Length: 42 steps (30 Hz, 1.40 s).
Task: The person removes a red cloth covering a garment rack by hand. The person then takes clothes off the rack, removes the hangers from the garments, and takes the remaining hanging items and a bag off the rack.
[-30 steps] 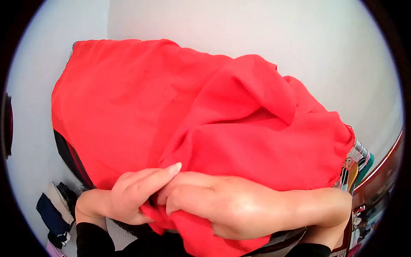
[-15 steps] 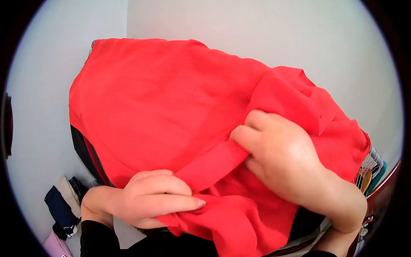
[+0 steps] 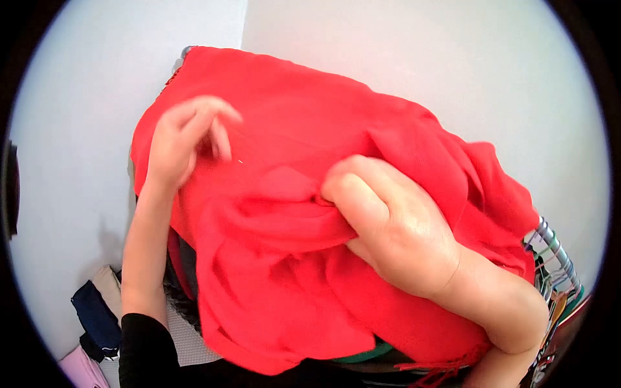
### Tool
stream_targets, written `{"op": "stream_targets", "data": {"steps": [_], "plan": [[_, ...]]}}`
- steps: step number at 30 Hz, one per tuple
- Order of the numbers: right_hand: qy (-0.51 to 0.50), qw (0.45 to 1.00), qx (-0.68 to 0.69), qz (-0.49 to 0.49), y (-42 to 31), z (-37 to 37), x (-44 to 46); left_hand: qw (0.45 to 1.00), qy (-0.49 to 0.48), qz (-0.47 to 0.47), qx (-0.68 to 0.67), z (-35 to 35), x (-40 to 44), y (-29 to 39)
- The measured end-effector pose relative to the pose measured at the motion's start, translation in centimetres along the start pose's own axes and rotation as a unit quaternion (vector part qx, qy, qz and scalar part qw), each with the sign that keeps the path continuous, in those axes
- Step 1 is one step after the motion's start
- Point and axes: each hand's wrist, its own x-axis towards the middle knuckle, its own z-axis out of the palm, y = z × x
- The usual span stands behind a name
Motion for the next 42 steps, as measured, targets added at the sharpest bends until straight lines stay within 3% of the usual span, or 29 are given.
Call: {"op": "stream_targets", "data": {"steps": [1,2,3,4,5,6,8,13,15,19,22,24,27,31,33,34,36,38,39,40,42], "plan": [[-0.014,1.0,-0.013,0.022,0.3,0.4,-0.1,0.991,0.099,0.026,0.09,-1.7,1.8,-1.9],[-0.029,0.998,-0.024,0.046,0.5,0.6,-0.4,0.944,0.169,0.007,0.283,-4.9,3.7,-4.7],[-0.038,0.997,-0.035,0.061,0.5,0.5,-0.6,0.873,0.234,0.077,0.421,-7.8,5.0,-7.4],[-0.046,0.995,-0.047,0.074,0.9,0.4,-0.3,0.812,0.256,0.048,0.523,-11.0,6.6,-9.7],[-0.061,0.993,-0.061,0.085,0.3,-0.2,-0.1,0.785,0.248,-0.011,0.567,-14.7,8.2,-11.9],[-0.06,0.993,-0.062,0.08,0.2,-0.4,0.0,0.783,0.253,-0.011,0.568,-16.0,8.5,-12.2],[-0.056,0.994,-0.079,0.059,0.2,-0.6,-0.1,0.796,0.202,-0.228,0.523,-17.5,9.4,-12.5],[-0.07,0.992,-0.085,0.061,0.0,-0.3,-0.3,0.866,0.18,-0.267,0.382,-18.3,9.8,-14.2],[-0.077,0.991,-0.083,0.065,0.1,-0.2,-0.6,0.851,0.196,-0.182,0.453,-18.4,10.0,-15.9],[-0.087,0.99,-0.091,0.066,-0.1,-0.8,-0.9,0.8,0.224,-0.178,0.527,-19.5,11.3,-17.5],[-0.089,0.99,-0.094,0.054,0.1,-1.0,-1.1,0.823,0.257,-0.133,0.489,-18.7,11.3,-15.8],[-0.09,0.99,-0.095,0.046,0.2,-1.1,-1.3,0.841,0.171,-0.204,0.472,-16.3,10.7,-11.8],[-0.093,0.99,-0.095,0.055,0.0,-1.3,-1.7,0.884,0.126,-0.218,0.394,-14.0,9.6,-10.6],[-0.092,0.984,-0.086,0.126,-0.8,-1.7,-1.6,0.903,0.081,-0.197,0.372,-15.1,9.9,-12.0],[-0.112,0.978,-0.088,0.151,-0.5,-1.9,-1.8,0.869,0.173,-0.15,0.439,-14.8,9.9,-11.3],[-0.146,0.975,-0.092,0.142,-0.2,-2.1,-2.0,0.869,0.171,-0.149,0.439,-14.5,9.9,-10.5],[-0.178,0.97,-0.096,0.135,0.3,-2.3,-2.4,0.832,0.282,-0.096,0.468,-13.9,10.3,-8.8],[-0.168,0.974,-0.097,0.117,0.4,-2.5,-2.5,0.835,0.299,-0.066,0.458,-13.7,10.8,-7.0],[-0.169,0.974,-0.098,0.117,0.1,-2.3,-2.1,0.846,0.353,-0.003,0.398,-12.7,10.6,-4.8],[-0.103,0.986,-0.069,0.111,0.1,-2.3,-2.0,0.849,0.404,0.06,0.336,-11.0,10.5,-2.3],[0.003,0.996,-0.071,0.062,0.5,-2.3,-1.7,0.934,0.342,0.095,0.035,-5.0,9.3,3.7]]}}
